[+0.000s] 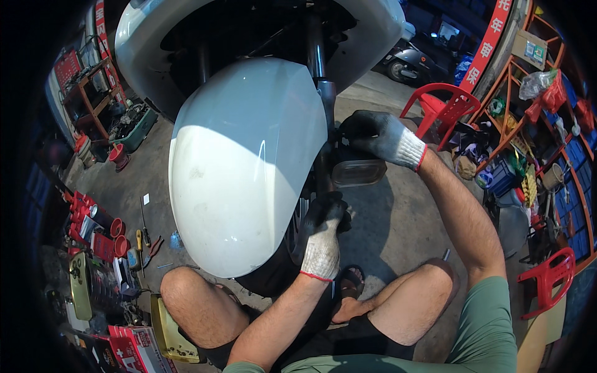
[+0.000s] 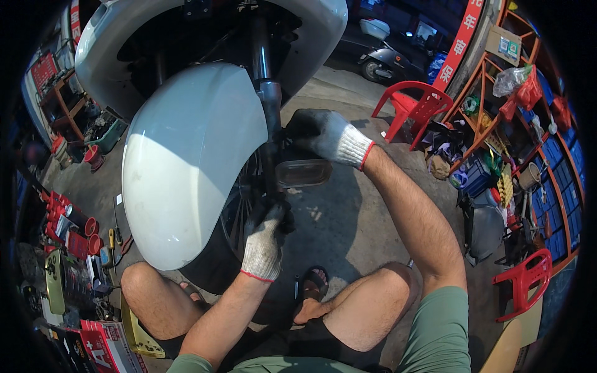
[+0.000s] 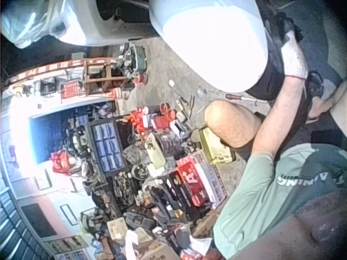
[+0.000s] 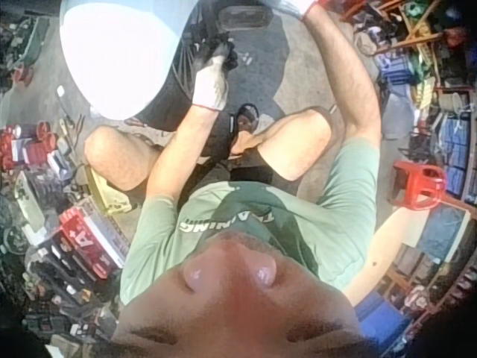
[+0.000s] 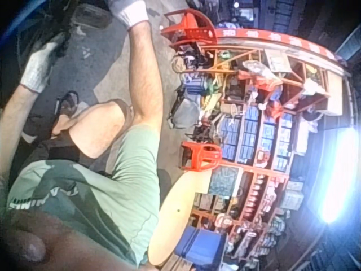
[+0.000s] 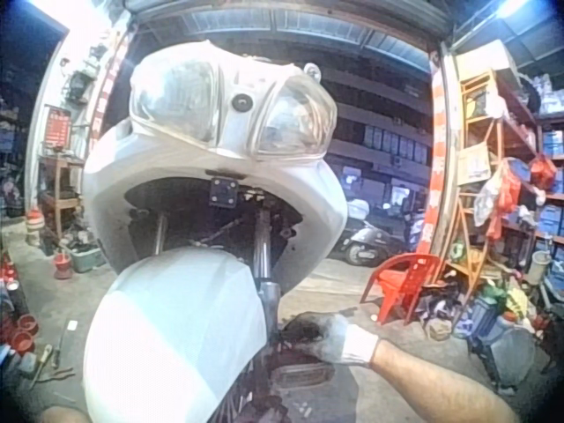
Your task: The person uses a cordless impact wrench to remove bolts from the front wheel area of a white motorcycle, then removes the brake caliper and rotor. They place the removed parts on the floor and continue to manipulate the brake assembly components with gloved hands.
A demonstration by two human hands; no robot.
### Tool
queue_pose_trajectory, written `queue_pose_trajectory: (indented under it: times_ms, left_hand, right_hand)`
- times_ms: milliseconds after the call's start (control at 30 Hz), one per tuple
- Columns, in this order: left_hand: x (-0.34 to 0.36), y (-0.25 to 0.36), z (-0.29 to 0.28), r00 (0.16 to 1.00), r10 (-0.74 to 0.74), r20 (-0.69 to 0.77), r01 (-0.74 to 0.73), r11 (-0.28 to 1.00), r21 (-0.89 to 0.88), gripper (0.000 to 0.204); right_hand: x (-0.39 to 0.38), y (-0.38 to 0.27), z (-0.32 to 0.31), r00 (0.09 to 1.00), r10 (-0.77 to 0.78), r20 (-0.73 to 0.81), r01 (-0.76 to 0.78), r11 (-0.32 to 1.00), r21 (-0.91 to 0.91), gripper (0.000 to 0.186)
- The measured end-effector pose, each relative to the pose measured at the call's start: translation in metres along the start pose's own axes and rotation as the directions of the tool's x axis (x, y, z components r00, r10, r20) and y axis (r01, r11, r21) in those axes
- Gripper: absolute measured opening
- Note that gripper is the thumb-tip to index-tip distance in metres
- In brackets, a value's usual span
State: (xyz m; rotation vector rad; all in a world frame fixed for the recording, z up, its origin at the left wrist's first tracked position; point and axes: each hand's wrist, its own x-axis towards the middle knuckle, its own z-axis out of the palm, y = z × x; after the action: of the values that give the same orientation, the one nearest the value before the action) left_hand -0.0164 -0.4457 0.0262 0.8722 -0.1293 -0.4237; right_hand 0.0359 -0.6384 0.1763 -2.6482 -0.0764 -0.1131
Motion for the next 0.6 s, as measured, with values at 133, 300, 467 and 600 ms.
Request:
queue_pose_trajectory:
  times_ms: [133, 300, 467, 600]
  left_hand:
    - [0.003, -0.008, -0.001, 0.996, 0.021, -0.088, -0.021, 1.0, -0.003, 0.03]
    - [0.013, -0.012, 0.003, 1.0, 0.004, -0.018, -0.006, 0.994, -0.107, 0.036]
    - [0.034, -0.004, 0.019, 0.973, -0.232, -0.001, 0.226, 0.945, -0.235, 0.047]
    - [0.041, -0.004, 0.022, 0.962, -0.273, 0.012, 0.266, 0.925, -0.27, 0.043]
  right_hand:
    - [0.002, 0.0, 0.001, 1.0, 0.024, 0.012, -0.024, 1.0, 0.009, 0.031]
    - [0.003, 0.004, 0.001, 0.999, -0.042, 0.005, 0.042, 0.999, 0.004, 0.029]
    - [0.002, 0.013, 0.006, 0.989, -0.143, -0.045, 0.141, 0.989, -0.046, 0.027]
    - [0.005, 0.012, 0.007, 0.989, -0.143, -0.044, 0.141, 0.989, -0.044, 0.024]
